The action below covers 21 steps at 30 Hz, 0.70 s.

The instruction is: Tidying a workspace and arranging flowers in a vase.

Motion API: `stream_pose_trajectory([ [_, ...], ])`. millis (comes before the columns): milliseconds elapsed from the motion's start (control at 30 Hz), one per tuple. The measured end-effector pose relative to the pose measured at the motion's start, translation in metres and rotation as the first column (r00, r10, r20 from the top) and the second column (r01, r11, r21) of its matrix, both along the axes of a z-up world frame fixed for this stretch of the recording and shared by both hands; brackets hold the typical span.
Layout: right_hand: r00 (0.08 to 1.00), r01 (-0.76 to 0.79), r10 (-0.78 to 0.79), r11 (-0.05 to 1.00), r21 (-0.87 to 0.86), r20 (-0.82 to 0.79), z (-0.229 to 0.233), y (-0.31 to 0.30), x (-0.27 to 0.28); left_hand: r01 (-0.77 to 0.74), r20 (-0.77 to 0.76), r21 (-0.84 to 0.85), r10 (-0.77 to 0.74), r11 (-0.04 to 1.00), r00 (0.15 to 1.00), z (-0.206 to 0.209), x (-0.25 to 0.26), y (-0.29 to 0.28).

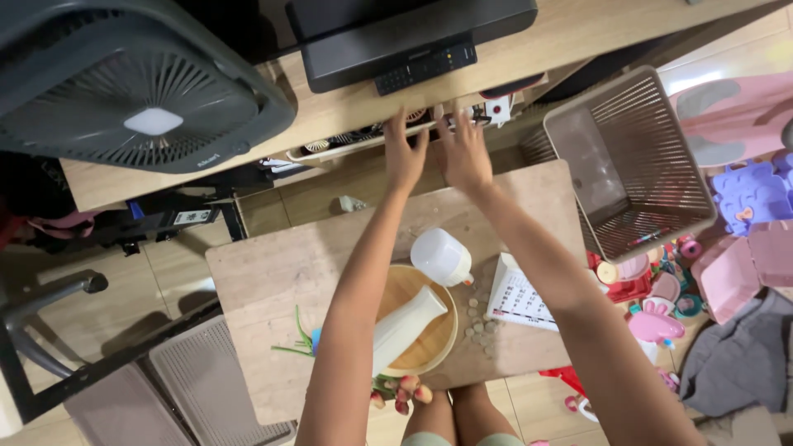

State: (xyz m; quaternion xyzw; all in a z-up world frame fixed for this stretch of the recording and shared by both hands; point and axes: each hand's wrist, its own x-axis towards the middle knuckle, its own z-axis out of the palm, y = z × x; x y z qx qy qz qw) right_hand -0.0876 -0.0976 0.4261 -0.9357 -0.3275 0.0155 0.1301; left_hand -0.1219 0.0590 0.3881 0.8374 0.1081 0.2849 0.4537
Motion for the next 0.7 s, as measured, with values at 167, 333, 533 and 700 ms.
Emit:
stream_pose_trajectory([
  [167,0.91,-0.143,0.068,0.978,-0.155,-0.409,-0.049,-0.041,-0.106,0.166,-0.216,0.01,-0.16,0.986,0.963,-0.061,-0.087,-0.035],
  [333,0.672,-0.133,-0.174,0.928,-0.348,-0.72,-0.075,-0.07,-0.173,0.328,-0.366,-0.152,-0.362,0.932,0.858,-0.084,-0.17,-0.053],
  [533,0.759,0.105,-0.108,0.994,-0.044,-0.642,-0.128,-0.096,-0.206,0.306,-0.491,-0.162,-0.346,0.938,0.8,-0.105,-0.231,-0.061],
  [700,0.82,0.136,-0.148,0.989,-0.063,-0.552,-0.101,-0.1,-0.218,0.29,-0.442,-0.311,-0.408,0.905,0.799,-0.102,-0.262,-0.068],
])
